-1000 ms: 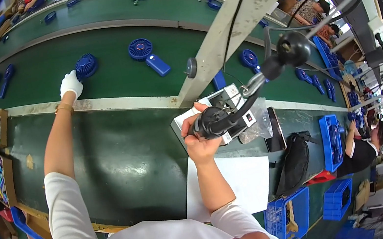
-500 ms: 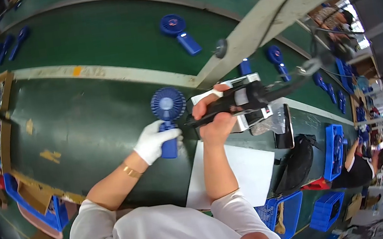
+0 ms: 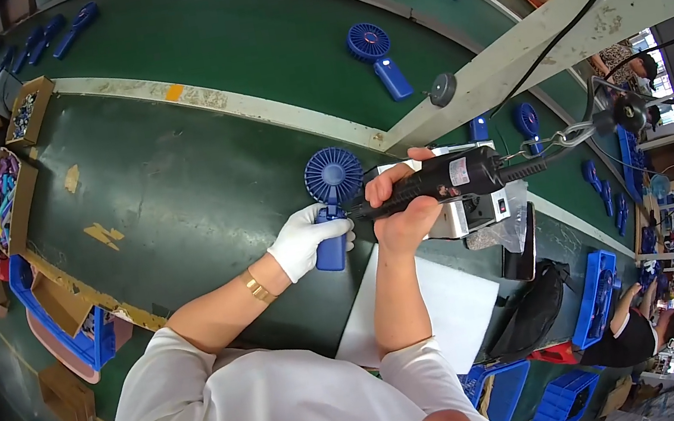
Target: The person assembles the outer plastic casing of portable fans on a factory assembly line by securing the casing with screws using an electric screwdriver.
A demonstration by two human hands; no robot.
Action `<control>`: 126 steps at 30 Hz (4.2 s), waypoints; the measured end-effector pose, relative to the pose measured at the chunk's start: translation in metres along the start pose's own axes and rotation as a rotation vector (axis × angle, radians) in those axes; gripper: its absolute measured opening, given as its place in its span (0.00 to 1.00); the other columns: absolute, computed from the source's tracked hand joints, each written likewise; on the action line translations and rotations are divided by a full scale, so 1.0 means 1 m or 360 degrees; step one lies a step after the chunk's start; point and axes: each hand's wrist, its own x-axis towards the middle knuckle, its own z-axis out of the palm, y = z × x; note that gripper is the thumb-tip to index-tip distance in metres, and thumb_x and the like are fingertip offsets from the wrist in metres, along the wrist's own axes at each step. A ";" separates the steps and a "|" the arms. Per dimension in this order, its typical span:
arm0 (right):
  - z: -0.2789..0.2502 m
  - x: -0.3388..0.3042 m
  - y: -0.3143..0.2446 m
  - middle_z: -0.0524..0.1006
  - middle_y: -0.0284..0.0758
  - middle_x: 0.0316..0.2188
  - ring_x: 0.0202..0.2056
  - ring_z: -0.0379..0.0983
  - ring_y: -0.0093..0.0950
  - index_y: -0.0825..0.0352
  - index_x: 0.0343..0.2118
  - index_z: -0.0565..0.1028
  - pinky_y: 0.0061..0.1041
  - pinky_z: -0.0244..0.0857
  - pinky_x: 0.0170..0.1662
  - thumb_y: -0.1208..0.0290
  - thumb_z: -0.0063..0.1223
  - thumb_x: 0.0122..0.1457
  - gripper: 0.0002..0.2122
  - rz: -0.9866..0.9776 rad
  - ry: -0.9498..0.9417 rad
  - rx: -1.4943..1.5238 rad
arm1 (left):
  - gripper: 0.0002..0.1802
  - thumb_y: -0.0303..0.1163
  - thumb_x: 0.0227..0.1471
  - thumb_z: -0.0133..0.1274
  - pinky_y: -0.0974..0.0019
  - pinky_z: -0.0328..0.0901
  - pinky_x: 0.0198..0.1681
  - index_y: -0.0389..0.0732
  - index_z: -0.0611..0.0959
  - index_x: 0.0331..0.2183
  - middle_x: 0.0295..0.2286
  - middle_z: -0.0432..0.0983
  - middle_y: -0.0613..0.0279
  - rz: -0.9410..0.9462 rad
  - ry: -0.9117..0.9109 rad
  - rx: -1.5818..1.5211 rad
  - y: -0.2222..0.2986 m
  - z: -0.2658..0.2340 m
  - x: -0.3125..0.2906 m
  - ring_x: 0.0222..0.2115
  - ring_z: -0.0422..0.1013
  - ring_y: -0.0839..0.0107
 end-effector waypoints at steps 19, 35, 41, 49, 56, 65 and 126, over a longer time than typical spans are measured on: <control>-0.012 -0.020 0.039 0.69 0.32 0.21 0.22 0.67 0.22 0.74 0.34 0.67 0.19 0.61 0.24 0.64 0.69 0.40 0.25 -0.0104 -0.0567 -0.0355 | 0.11 0.20 0.47 0.50 0.71 0.68 0.36 0.34 0.74 0.36 0.33 0.75 0.61 0.0206 -0.0095 -0.0069 -0.011 -0.013 0.011 0.31 0.72 0.74; -0.024 -0.003 -0.011 0.70 0.35 0.19 0.21 0.66 0.22 0.72 0.42 0.65 0.18 0.59 0.25 0.74 0.57 0.45 0.20 -0.0409 0.0033 -0.0587 | 0.28 0.20 0.42 0.55 0.63 0.71 0.28 0.40 0.62 0.45 0.30 0.72 0.53 0.0039 -0.0156 0.0209 -0.009 0.007 -0.010 0.24 0.73 0.64; -0.007 0.001 -0.009 0.69 0.34 0.19 0.18 0.65 0.23 0.73 0.44 0.62 0.19 0.59 0.22 0.48 0.60 0.46 0.33 -0.0225 -0.0024 -0.0270 | 0.21 0.22 0.41 0.57 0.66 0.69 0.26 0.39 0.65 0.37 0.26 0.67 0.62 0.0154 -0.0049 0.0394 -0.013 0.014 -0.007 0.22 0.71 0.69; 0.006 -0.001 -0.004 0.65 0.30 0.16 0.16 0.60 0.21 0.67 0.46 0.61 0.21 0.55 0.20 0.35 0.56 0.38 0.41 -0.0011 -0.0039 -0.0020 | 0.16 0.25 0.40 0.57 0.69 0.67 0.25 0.37 0.67 0.32 0.24 0.70 0.62 0.0185 0.0017 0.0561 -0.014 0.013 -0.003 0.20 0.71 0.73; 0.010 -0.007 0.006 0.63 0.30 0.14 0.14 0.58 0.20 0.66 0.45 0.60 0.21 0.55 0.19 0.33 0.54 0.37 0.41 -0.0025 0.0009 -0.0027 | 0.15 0.25 0.40 0.56 0.70 0.66 0.24 0.36 0.68 0.31 0.22 0.70 0.63 0.0252 0.0085 0.0772 -0.016 0.013 -0.003 0.20 0.70 0.74; 0.007 -0.012 0.021 0.66 0.29 0.20 0.19 0.61 0.20 0.60 0.41 0.65 0.21 0.56 0.22 0.35 0.59 0.34 0.37 0.0111 -0.0101 0.0065 | 0.17 0.29 0.39 0.57 0.70 0.67 0.26 0.32 0.71 0.32 0.23 0.74 0.59 0.0323 0.0181 0.0936 -0.019 0.011 -0.001 0.20 0.71 0.74; -0.006 0.002 -0.011 0.69 0.34 0.20 0.21 0.65 0.22 0.69 0.46 0.64 0.20 0.61 0.29 0.74 0.47 0.56 0.14 -0.0227 -0.0046 -0.0445 | 0.23 0.46 0.51 0.44 0.47 0.48 0.55 0.45 0.74 0.46 0.47 0.64 0.57 0.1553 0.1187 0.3160 0.081 -0.068 0.004 0.51 0.56 0.55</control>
